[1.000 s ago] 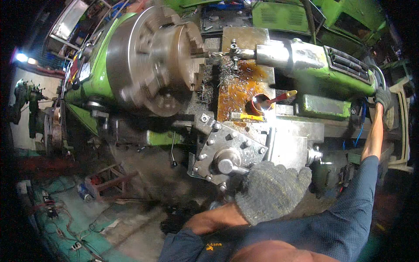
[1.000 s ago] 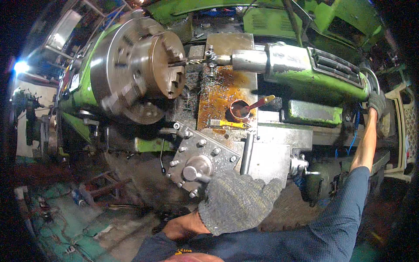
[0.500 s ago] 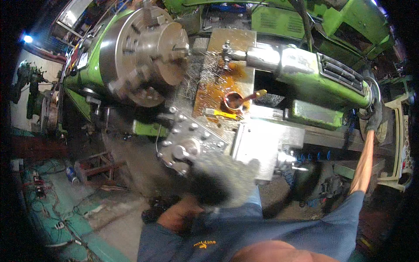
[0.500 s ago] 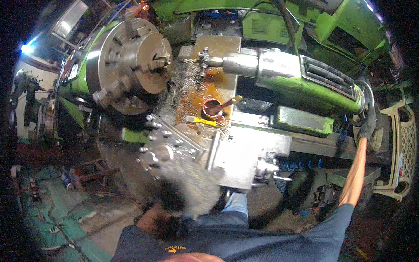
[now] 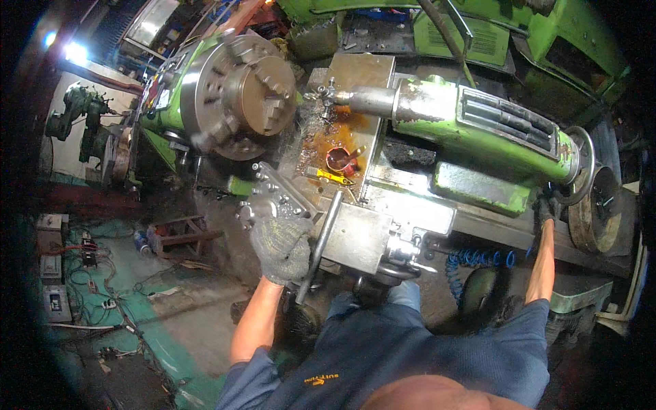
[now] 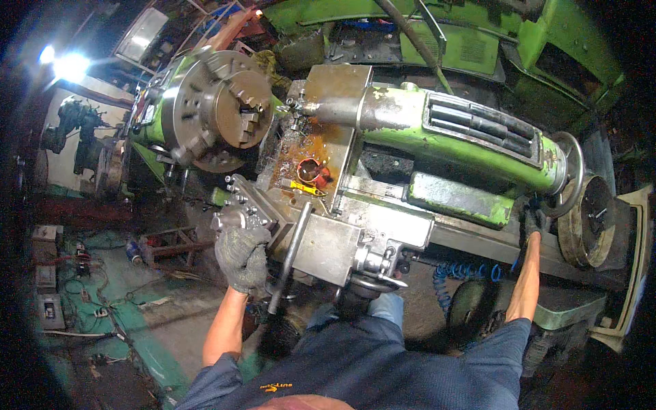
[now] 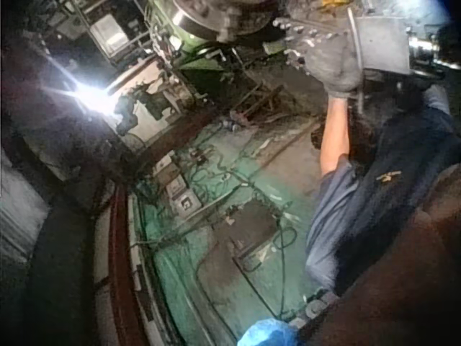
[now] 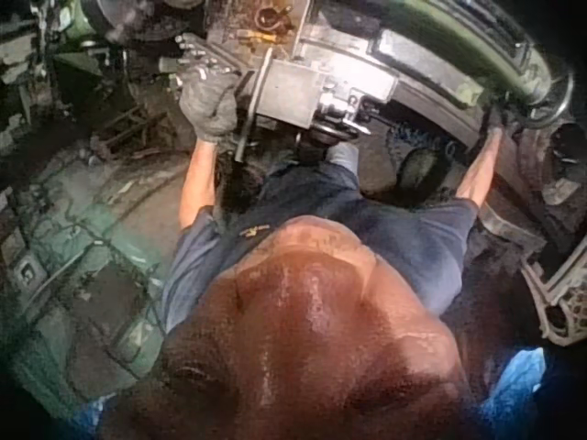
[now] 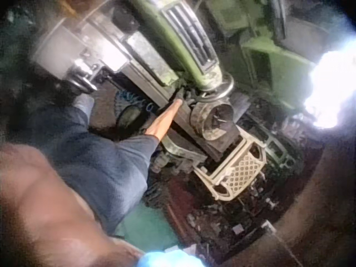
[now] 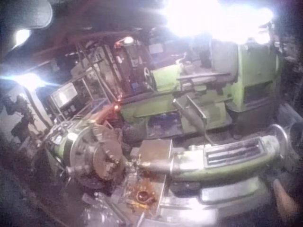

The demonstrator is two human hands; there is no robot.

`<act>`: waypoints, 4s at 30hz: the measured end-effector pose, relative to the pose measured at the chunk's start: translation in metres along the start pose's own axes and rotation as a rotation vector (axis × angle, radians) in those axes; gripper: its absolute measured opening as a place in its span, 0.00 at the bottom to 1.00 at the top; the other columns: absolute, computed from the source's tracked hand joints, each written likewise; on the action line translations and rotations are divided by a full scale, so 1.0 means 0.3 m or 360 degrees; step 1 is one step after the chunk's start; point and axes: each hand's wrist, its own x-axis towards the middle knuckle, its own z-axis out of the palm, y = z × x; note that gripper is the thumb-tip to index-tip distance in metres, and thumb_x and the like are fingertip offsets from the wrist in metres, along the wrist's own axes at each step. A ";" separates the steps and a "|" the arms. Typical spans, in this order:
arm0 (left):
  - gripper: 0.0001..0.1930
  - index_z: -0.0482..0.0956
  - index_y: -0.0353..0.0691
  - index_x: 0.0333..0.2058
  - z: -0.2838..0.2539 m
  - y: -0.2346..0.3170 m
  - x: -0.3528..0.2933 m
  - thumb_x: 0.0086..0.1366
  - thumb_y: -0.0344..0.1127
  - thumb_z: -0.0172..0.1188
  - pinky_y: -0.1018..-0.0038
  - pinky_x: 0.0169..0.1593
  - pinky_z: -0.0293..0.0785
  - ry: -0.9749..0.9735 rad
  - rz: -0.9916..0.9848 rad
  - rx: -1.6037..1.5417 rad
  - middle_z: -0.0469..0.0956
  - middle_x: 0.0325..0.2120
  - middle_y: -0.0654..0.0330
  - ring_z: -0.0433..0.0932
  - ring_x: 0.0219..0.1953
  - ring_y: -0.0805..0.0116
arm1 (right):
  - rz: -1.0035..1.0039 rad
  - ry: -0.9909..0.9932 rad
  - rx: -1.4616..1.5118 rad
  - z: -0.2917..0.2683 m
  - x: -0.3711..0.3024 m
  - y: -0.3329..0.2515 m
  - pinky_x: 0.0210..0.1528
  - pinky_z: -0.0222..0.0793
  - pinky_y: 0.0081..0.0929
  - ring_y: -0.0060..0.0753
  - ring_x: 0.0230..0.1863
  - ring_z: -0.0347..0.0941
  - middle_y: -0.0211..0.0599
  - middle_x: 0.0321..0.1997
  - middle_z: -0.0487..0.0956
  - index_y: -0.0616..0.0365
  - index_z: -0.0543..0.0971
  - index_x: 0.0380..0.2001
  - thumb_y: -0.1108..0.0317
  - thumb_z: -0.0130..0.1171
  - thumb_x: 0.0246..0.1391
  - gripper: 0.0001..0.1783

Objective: The person operates a green metal lathe in a workshop, machining a cylindrical metal workpiece. They use a brush to apply cutting fluid to the workpiece and tool, and manipulate the lathe's handwheels to control the cutting process. The person also uses a caliper to measure the workpiece and a compressed air nozzle to clear metal shavings.

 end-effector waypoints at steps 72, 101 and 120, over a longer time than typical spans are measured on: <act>0.17 0.82 0.48 0.44 0.287 -0.154 -0.231 0.60 0.47 0.58 0.49 0.44 0.72 0.0082 0.0007 0.0628 0.80 0.36 0.56 0.78 0.39 0.50 | -0.2179 -0.0610 -0.0754 0.632 -1.220 -1.542 0.55 0.73 0.47 0.55 0.53 0.78 0.53 0.48 0.83 0.55 0.81 0.50 0.51 0.66 0.49 0.27; 0.16 0.81 0.45 0.43 0.326 -0.184 -0.279 0.60 0.47 0.59 0.48 0.51 0.70 0.0037 -0.0041 0.0566 0.79 0.38 0.55 0.76 0.44 0.49 | -0.1524 -0.1219 -0.0441 0.823 -1.224 -1.622 0.20 0.75 0.31 0.29 0.20 0.76 0.34 0.23 0.79 0.62 0.80 0.38 0.54 0.70 0.50 0.22; 0.18 0.82 0.45 0.44 0.206 -0.103 -0.169 0.57 0.45 0.61 0.45 0.47 0.70 0.0124 0.0079 0.0592 0.79 0.37 0.53 0.77 0.40 0.46 | -0.1821 -0.0831 -0.0529 0.720 -1.195 -1.575 0.39 0.78 0.41 0.46 0.36 0.82 0.48 0.34 0.84 0.60 0.83 0.39 0.53 0.70 0.46 0.23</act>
